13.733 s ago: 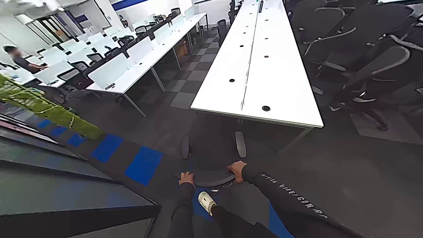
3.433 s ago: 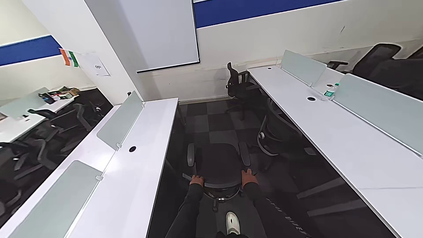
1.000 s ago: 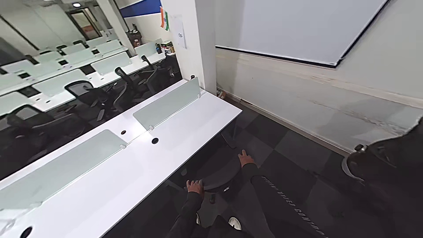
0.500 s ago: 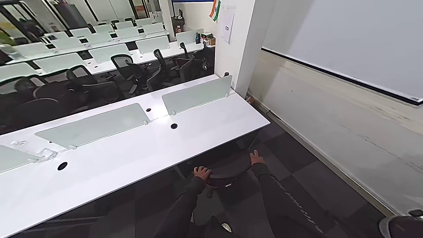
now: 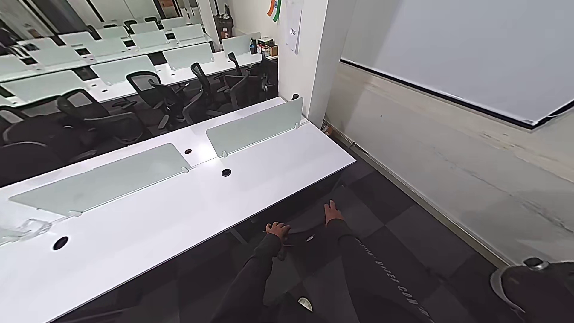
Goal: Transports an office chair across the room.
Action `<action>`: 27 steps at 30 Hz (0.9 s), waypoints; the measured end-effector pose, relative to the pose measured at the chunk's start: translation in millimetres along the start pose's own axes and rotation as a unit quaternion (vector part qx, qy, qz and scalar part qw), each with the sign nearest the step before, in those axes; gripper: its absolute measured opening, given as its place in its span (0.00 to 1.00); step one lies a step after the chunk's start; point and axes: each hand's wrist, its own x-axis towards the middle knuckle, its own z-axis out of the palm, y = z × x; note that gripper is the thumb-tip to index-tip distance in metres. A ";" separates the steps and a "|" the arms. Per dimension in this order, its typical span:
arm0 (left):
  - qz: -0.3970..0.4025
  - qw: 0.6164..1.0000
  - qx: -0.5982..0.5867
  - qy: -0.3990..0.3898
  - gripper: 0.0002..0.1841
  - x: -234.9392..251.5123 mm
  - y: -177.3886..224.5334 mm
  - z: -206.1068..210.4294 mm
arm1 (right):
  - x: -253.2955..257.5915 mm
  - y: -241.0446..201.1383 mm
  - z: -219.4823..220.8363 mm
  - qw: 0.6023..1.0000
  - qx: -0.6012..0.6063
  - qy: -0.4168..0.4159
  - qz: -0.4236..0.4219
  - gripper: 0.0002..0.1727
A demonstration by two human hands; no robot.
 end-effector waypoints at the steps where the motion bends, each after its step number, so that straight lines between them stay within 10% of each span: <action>1: 0.000 1.000 0.000 0.003 0.31 1.3 1.5 1.0 | 1.0 0.6 0.1 1.000 -0.004 0.001 0.000 0.58; 15: -0.014 1.000 0.003 0.019 0.32 6.3 -1.0 5.7 | -18.4 5.0 12.9 0.997 0.048 0.041 -0.036 0.71; 21: 0.043 0.993 -0.078 0.083 0.27 -10.0 -15.5 3.7 | -82.8 37.0 117.2 0.957 0.207 0.180 -0.094 0.60; 27: -0.069 0.963 -0.220 0.140 0.34 -11.3 -87.0 53.5 | -199.5 158.4 280.0 0.966 0.174 -0.178 0.070 0.57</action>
